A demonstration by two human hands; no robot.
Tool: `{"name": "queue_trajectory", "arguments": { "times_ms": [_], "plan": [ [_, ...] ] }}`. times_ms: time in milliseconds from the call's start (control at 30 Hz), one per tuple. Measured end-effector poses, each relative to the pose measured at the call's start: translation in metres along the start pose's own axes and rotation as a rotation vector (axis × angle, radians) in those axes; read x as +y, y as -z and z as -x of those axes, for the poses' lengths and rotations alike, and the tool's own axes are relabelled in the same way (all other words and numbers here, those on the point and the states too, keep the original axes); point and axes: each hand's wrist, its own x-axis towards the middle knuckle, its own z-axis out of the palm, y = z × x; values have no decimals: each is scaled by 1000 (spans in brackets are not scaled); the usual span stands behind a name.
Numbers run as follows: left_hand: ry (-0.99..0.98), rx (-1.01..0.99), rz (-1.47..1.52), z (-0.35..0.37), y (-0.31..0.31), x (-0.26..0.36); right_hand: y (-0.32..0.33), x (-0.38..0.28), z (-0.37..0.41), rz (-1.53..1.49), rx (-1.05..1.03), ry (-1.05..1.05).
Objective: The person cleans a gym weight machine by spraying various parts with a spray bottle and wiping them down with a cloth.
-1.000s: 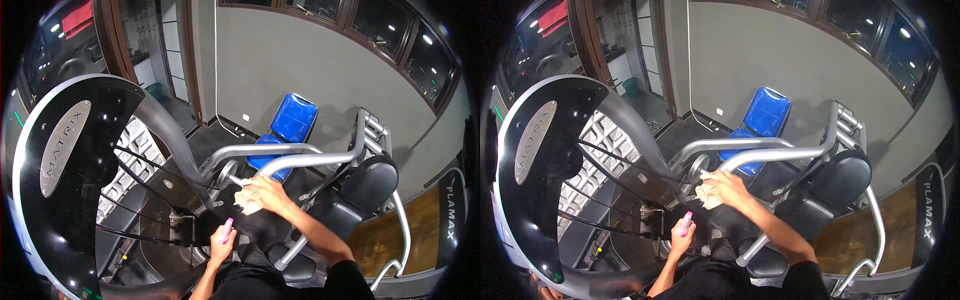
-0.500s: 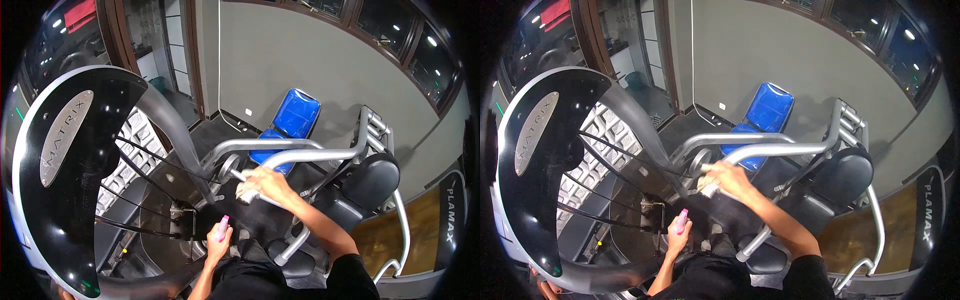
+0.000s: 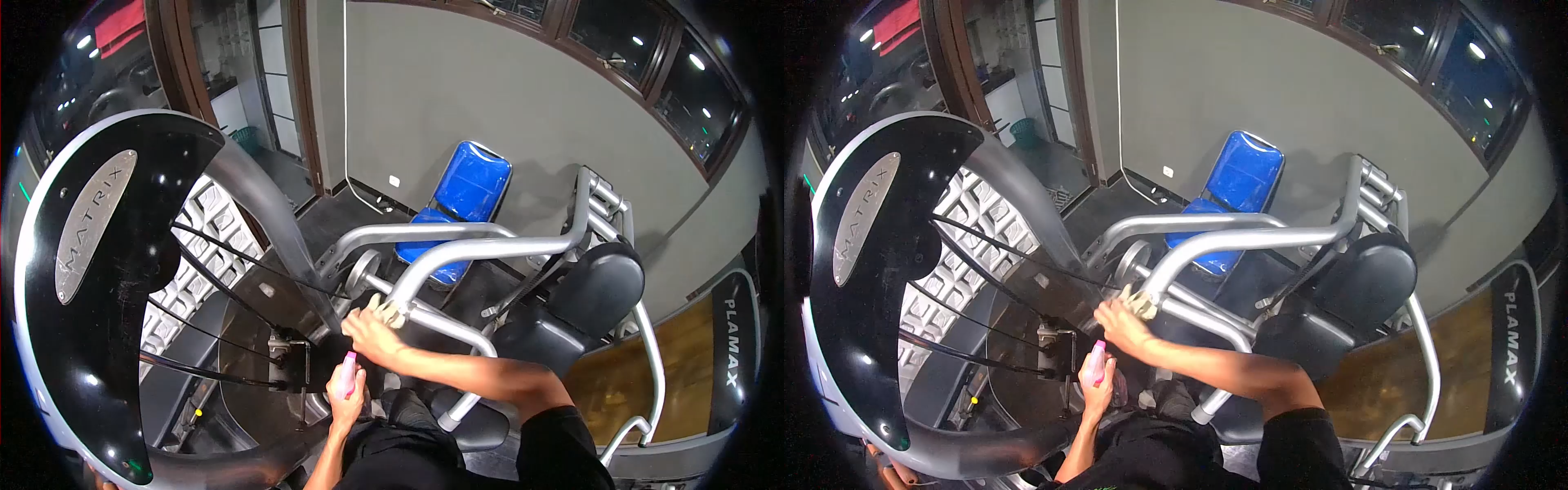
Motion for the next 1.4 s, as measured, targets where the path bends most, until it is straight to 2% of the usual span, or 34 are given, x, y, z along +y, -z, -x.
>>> {"name": "queue_trajectory", "arguments": {
  "times_ms": [33, 100, 167, 233, 300, 367, 433, 467, 500, 567, 633, 667, 700, 767, 800, 833, 900, 967, 1000, 1033, 1067, 1100, 1133, 1167, 1233, 1267, 1300, 1333, 1367, 1400],
  "plan": [
    [-20, 7, 21, -1, -1, -1, 0, -9, 1, 90, 4, 44],
    [-87, 15, 1, -4, -2, -6, -2, -29, 2, 205, -246, 98],
    [-146, 26, -16, -3, 0, -9, 12, -24, 17, 191, -221, 46],
    [-83, 34, 19, -4, 2, -9, 21, -14, 32, 45, -332, 1],
    [-79, 40, 21, -7, 4, -4, 21, 6, 53, -273, -261, -66],
    [-71, 50, 24, -9, 3, 0, 9, 30, 71, -324, 32, -102],
    [-64, 33, 36, -9, 3, 1, 9, 57, 82, -655, 222, -274],
    [-164, 47, -47, -11, 2, -4, 5, 68, 83, -648, 214, -365],
    [-165, 43, -49, -10, 1, -6, -2, 74, 81, -768, 290, -516],
    [-58, 13, 17, -10, -4, 1, -23, 94, 76, -815, 277, -739],
    [-142, 4, -7, -13, -9, 6, -45, 116, 73, -809, 244, -938],
    [-96, -36, 11, -12, -10, 13, -47, 122, 71, -803, 196, -1066],
    [-50, -74, 30, -13, -11, 20, -47, 122, 69, -802, 202, -1066],
    [-97, -99, 21, -18, -15, 20, -41, 113, 59, -1252, 172, -966],
    [-58, -116, 22, -20, -17, 20, -75, 87, 50, -901, 325, -814],
    [-19, -136, 21, -20, -18, 20, -55, 70, 43, -1292, 376, -899],
    [-49, -138, 17, -26, -21, 22, -25, 74, 43, -896, 356, -528],
    [-73, -132, 17, -31, -24, 26, -42, 89, 50, -1059, 294, -590],
    [-70, -135, 19, -33, -24, 30, -51, 103, 57, -1047, 226, -701],
    [-67, -136, 20, -35, -23, 34, -50, 125, 63, -1452, 194, -1064],
    [15, -163, 8, -35, -19, 36, -64, 143, 80, -1154, 345, -910],
    [14, -155, 9, -35, -18, 34, -79, 166, 87, -1116, 196, -1176],
    [12, -141, -4, -35, -18, 32, -102, 178, 100, -741, 301, -1079],
    [12, -132, -17, -35, -18, 30, -96, 186, 105, -627, 247, -1133],
    [47, -127, -4, -36, -20, 29, -98, 178, 97, -772, 282, -1165],
    [-16, -110, -19, -37, -22, 27, -72, 169, 85, -921, 281, -1179],
    [-78, -92, -32, -37, -25, 24, -64, 152, 77, -909, 324, -949],
    [-76, -98, -29, -38, -28, 21, -107, 120, 61, -1318, 419, -900],
    [-34, -104, 1, -38, -30, 17, -65, 109, 52, -906, 403, -758],
    [5, -110, 30, -38, -31, 15, -57, 94, 47, -1017, 287, -664]
  ]
}}
